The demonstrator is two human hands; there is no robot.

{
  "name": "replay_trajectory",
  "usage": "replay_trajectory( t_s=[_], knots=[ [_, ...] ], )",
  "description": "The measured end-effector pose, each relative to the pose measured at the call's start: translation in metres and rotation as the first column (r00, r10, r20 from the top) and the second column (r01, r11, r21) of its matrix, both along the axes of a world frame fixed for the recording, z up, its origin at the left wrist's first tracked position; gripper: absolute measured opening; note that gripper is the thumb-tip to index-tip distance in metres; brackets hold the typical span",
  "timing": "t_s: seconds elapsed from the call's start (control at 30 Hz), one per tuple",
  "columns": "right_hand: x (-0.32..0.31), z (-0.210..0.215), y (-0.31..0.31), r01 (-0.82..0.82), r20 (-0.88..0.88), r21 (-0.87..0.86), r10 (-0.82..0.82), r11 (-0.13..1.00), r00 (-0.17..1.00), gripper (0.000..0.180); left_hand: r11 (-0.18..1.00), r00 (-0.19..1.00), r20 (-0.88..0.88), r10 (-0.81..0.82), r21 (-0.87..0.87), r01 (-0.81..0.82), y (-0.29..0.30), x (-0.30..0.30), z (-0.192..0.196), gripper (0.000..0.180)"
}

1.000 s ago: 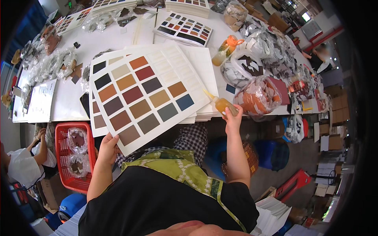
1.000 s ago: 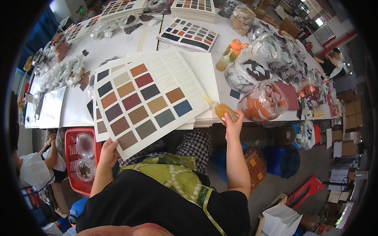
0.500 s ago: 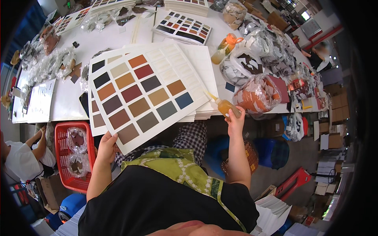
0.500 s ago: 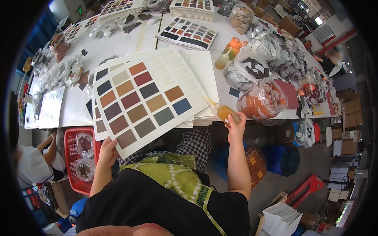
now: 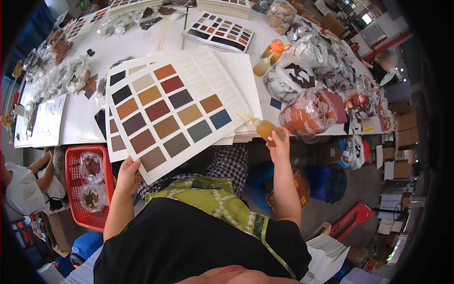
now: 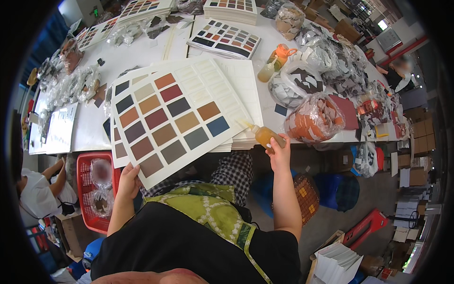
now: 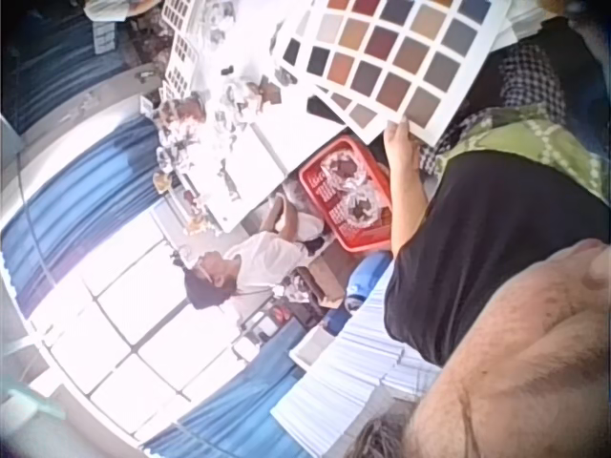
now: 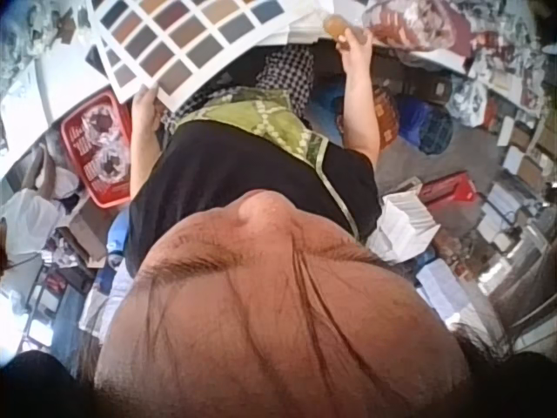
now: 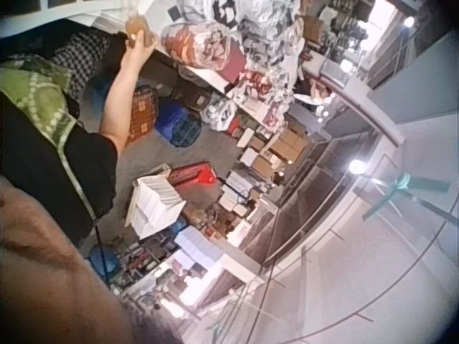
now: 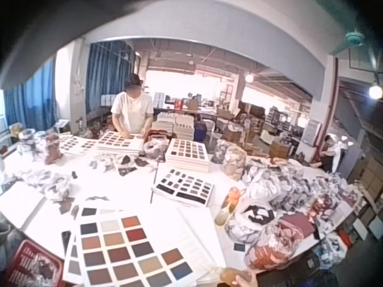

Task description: Checking and applying adhesive to swatch cards on a factory assembly line.

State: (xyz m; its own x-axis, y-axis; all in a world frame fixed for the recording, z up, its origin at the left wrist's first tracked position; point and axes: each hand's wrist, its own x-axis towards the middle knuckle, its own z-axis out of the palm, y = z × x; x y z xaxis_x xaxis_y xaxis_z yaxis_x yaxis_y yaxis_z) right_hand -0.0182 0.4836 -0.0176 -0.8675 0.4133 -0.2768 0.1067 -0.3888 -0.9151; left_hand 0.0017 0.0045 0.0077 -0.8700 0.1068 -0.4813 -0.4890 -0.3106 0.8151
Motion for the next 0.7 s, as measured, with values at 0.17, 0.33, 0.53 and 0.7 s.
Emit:
replay_trajectory(
  t_s=[0.17,0.33,0.53,0.7],
  knots=[
    [-0.005,0.006,0.001,0.004,0.036,0.123,-0.009,0.992,0.999,0.034,0.996,0.991,-0.104,-0.089,-0.024,0.087,-0.003,0.001,-0.006,0.042],
    [0.001,-0.020,0.005,-0.248,-0.177,-0.362,0.195,0.899,0.965,0.030,0.992,0.982,-0.189,0.029,0.126,-0.005,0.014,0.015,0.012,0.057],
    [-0.041,-0.033,0.002,-0.368,-0.449,-0.738,-0.005,0.565,0.894,0.035,0.799,0.970,-0.216,0.111,0.600,0.042,0.026,-0.007,0.005,0.050],
    [-0.053,-0.029,-0.028,-0.328,-0.431,-0.771,-0.068,0.546,0.900,0.035,0.698,0.885,-0.459,0.081,0.660,0.279,-0.044,-0.083,0.039,0.051]
  ],
)
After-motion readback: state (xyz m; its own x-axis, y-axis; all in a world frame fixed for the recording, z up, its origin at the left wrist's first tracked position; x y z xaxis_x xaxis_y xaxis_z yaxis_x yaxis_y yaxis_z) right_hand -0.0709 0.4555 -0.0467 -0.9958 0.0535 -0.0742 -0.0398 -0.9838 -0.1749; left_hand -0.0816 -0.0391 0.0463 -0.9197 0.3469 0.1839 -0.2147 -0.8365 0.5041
